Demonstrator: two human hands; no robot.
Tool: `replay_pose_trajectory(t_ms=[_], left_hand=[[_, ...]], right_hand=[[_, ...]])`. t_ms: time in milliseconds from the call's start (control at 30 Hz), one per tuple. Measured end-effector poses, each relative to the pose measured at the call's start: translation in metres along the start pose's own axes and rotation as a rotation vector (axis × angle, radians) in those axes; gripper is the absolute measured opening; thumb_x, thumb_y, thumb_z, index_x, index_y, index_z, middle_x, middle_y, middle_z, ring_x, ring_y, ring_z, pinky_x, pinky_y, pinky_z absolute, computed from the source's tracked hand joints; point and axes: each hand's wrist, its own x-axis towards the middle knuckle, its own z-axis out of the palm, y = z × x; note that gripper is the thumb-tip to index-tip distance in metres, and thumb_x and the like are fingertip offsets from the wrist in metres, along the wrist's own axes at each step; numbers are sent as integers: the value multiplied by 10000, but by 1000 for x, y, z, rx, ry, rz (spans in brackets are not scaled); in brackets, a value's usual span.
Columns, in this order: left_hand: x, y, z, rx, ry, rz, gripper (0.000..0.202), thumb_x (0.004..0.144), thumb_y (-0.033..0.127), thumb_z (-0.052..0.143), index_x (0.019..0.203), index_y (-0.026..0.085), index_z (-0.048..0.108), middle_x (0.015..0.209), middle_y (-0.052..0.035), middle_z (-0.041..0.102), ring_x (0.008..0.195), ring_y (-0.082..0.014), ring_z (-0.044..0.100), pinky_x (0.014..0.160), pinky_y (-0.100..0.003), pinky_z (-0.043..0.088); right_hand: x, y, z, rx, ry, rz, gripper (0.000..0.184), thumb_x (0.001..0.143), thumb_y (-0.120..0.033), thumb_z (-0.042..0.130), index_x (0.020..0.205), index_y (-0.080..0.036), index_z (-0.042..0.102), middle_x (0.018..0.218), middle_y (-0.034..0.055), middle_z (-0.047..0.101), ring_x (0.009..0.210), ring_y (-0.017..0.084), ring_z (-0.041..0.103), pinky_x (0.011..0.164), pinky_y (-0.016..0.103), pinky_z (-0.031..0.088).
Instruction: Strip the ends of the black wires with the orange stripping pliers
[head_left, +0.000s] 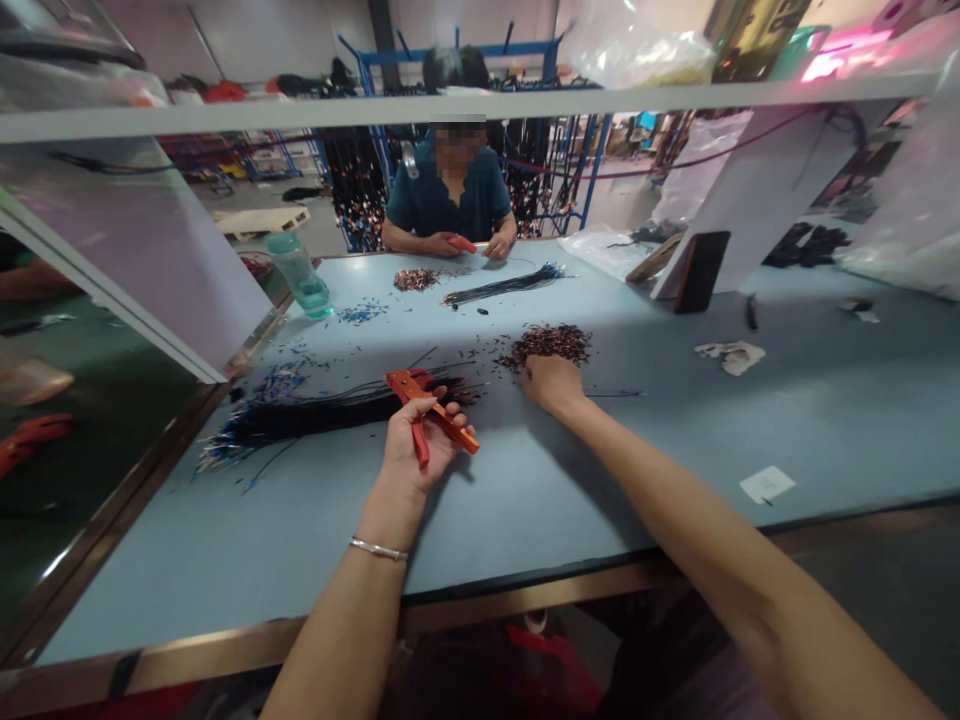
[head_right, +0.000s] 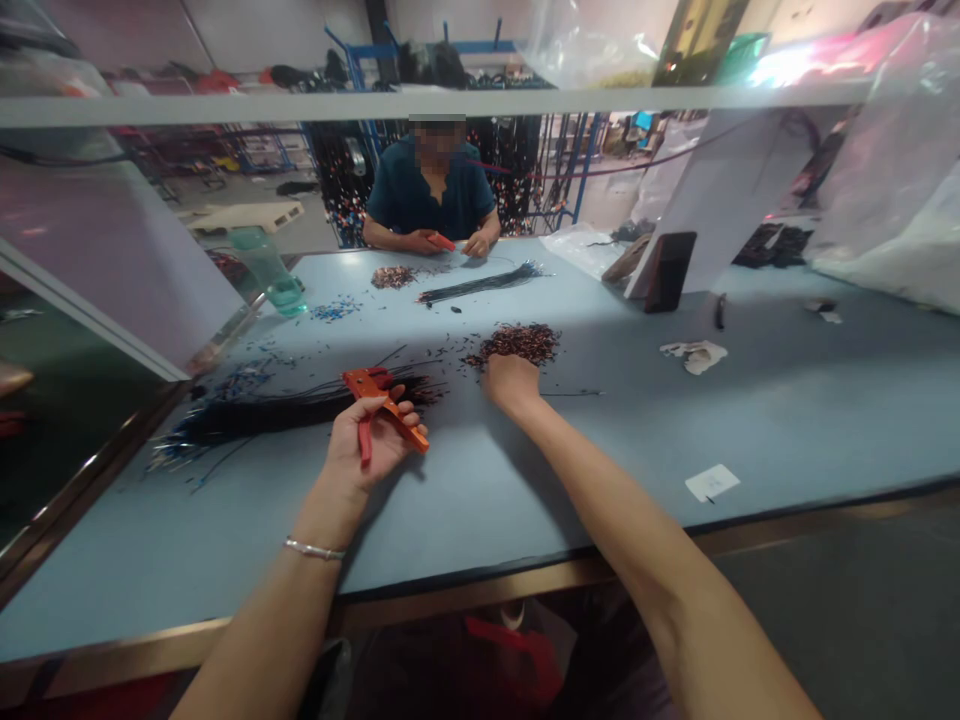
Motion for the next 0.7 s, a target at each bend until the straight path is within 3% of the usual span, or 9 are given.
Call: replay_pose_trajectory(t_ms=[200,333,433,567,700], left_hand=[[-3,-1,3,20,-18,-25,171,701,152,516,828,157,631,631,-29,563,534,-167,547,597,-373,495],[-2,-2,2,27,-10,-33,162,709,150,506,818,165,624,631,-32,561,529,-166,540,593,-371,494],[-1,-2,1,20,-9,-24,156,712,148,505,817,166,619,631,-31,559,530,-163,537,598,-372,494],[-2,-3,2,31,-4,-23,172,708,146,511,843,165,617,636,-32,565,537,-166,543,601,-373,495],[-2,-6,3,65,3,-32,177,705,151,522,856,167,613,634,-35,567,544,-176,553,597,-375,494]], right_hand=[[1,-10,0,10,-6,-45,259,861,-272,518,1032,-201,699,970,130,734,951,256,683,750,305,498],[10,-18,3,17,-12,-25,269,857,-234,522,1030,-142,706,993,173,725,960,254,680,751,288,488],[17,0,-3,16,11,48,296,879,-224,478,1044,-111,695,1027,197,711,964,268,670,738,301,480],[6,28,-9,20,26,14,281,880,-288,474,999,-179,703,1001,116,726,934,239,661,692,264,458],[-10,30,-2,40,-37,-72,178,805,-304,573,885,-248,722,915,40,741,879,211,664,633,234,428]])
